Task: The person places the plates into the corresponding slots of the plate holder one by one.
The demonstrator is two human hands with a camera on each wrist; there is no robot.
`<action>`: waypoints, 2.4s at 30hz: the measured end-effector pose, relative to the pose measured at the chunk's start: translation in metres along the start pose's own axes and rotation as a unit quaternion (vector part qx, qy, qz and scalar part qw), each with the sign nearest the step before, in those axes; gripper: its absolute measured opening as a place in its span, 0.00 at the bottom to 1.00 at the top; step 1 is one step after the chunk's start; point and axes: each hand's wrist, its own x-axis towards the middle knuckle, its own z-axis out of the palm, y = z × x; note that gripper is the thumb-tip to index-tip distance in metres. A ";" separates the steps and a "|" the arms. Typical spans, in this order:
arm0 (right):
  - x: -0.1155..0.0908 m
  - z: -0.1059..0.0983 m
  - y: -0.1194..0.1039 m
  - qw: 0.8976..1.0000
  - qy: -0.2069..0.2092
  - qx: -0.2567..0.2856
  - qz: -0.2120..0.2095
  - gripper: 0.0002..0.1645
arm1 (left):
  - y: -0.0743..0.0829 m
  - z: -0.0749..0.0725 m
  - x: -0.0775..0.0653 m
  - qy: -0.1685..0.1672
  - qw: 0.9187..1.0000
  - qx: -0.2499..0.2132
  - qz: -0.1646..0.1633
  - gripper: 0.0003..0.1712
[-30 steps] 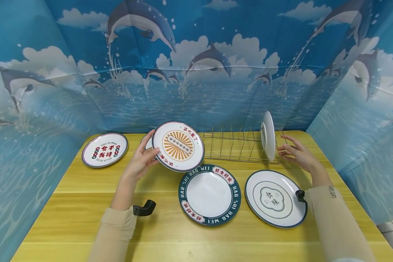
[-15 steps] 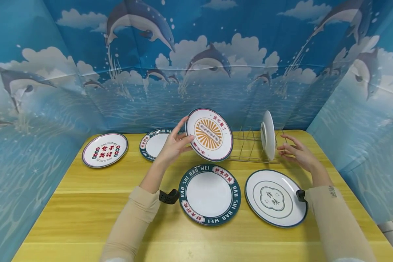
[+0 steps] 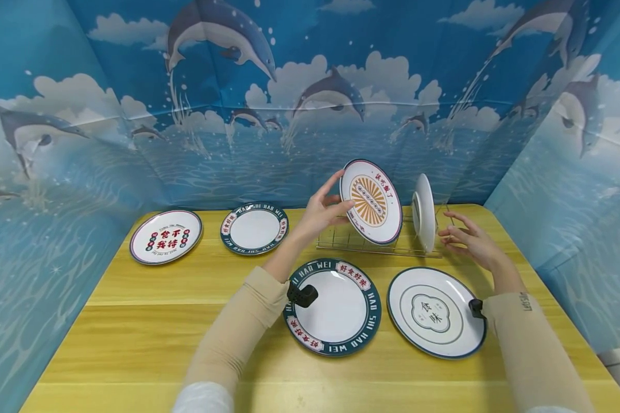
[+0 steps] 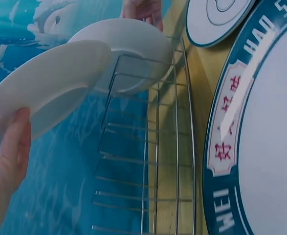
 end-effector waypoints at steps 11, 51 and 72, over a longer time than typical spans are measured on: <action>-0.001 0.000 0.000 1.000 -0.006 0.018 -0.016 0.28 | -0.009 0.040 0.028 -0.006 0.997 0.072 0.014 0.39; 0.000 0.001 0.003 1.000 0.000 -0.022 -0.011 0.28 | -0.055 0.101 0.054 0.051 0.930 0.363 0.039 0.36; 0.002 0.005 0.002 1.000 0.003 -0.028 -0.008 0.28 | -0.062 0.100 0.056 0.063 0.922 0.381 0.008 0.37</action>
